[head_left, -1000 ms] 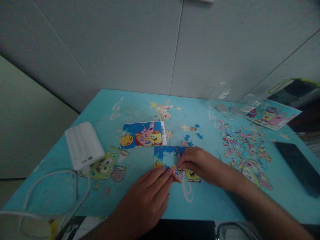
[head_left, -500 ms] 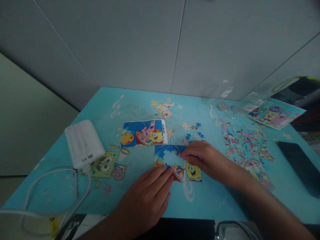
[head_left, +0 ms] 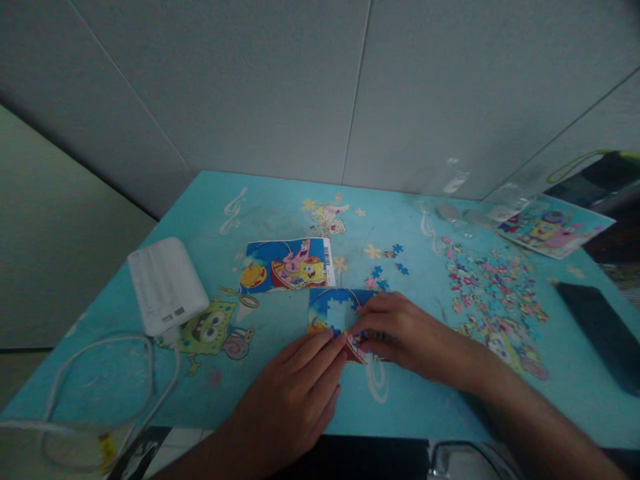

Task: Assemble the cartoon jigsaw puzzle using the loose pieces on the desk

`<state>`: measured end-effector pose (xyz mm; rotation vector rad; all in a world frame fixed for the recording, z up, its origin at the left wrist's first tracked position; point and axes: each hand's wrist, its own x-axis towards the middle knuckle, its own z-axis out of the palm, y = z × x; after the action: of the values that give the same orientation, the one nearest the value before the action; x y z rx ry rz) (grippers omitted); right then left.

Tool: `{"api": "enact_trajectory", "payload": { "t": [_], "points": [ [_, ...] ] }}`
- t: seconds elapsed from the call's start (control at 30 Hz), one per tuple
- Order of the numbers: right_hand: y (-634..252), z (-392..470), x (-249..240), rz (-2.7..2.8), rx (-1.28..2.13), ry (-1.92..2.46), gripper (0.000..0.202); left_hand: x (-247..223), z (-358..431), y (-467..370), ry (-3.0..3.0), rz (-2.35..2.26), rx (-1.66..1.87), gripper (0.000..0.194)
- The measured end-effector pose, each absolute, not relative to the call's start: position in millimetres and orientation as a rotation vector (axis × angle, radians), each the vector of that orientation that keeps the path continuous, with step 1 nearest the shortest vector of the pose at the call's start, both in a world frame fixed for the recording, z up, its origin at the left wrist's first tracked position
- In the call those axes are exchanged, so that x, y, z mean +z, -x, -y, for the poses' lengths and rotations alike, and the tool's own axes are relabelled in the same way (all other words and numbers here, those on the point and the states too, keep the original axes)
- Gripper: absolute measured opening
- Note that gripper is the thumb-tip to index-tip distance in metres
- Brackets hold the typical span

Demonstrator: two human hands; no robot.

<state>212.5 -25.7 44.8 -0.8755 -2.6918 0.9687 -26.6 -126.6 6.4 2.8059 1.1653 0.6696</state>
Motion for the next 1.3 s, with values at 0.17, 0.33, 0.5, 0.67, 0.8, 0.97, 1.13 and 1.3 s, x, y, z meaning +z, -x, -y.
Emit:
{"api": "enact_trajectory", "payload": {
  "t": [0.17,0.33,0.5,0.67,0.8,0.97,1.13,1.3],
  "points": [
    [-211.6,27.5,44.7,2.700,1.003,0.873,0.019,6.0,126.8,27.1,-2.802,-1.170,0.675,0.038],
    [-216.5,26.3,45.8,2.626,1.122,0.844,0.020,6.4,125.7,27.0,-2.801,-1.160,0.678,0.039],
    [-218.5,25.6,49.9,2.410,1.212,0.987,0.018,7.0,126.0,26.8,-2.805,-1.150,0.692,0.038],
    [-212.4,32.0,48.2,2.256,1.350,1.268,0.013,8.3,126.5,25.8,-2.792,-1.153,0.689,0.038],
    [-210.5,34.8,41.0,2.199,1.403,1.372,0.012,8.9,126.0,25.1,-2.795,-1.150,0.678,0.039],
    [-211.8,33.7,36.9,2.217,1.362,1.393,0.012,7.6,125.9,26.2,-2.798,-1.147,0.665,0.038],
    [-212.7,32.5,40.1,2.272,1.282,1.371,0.015,6.3,126.0,26.7,-2.793,-1.158,0.697,0.037],
    [-217.0,30.7,40.7,2.309,1.292,1.360,0.019,4.9,127.5,27.1,-2.797,-1.152,0.657,0.038]
  ]
}}
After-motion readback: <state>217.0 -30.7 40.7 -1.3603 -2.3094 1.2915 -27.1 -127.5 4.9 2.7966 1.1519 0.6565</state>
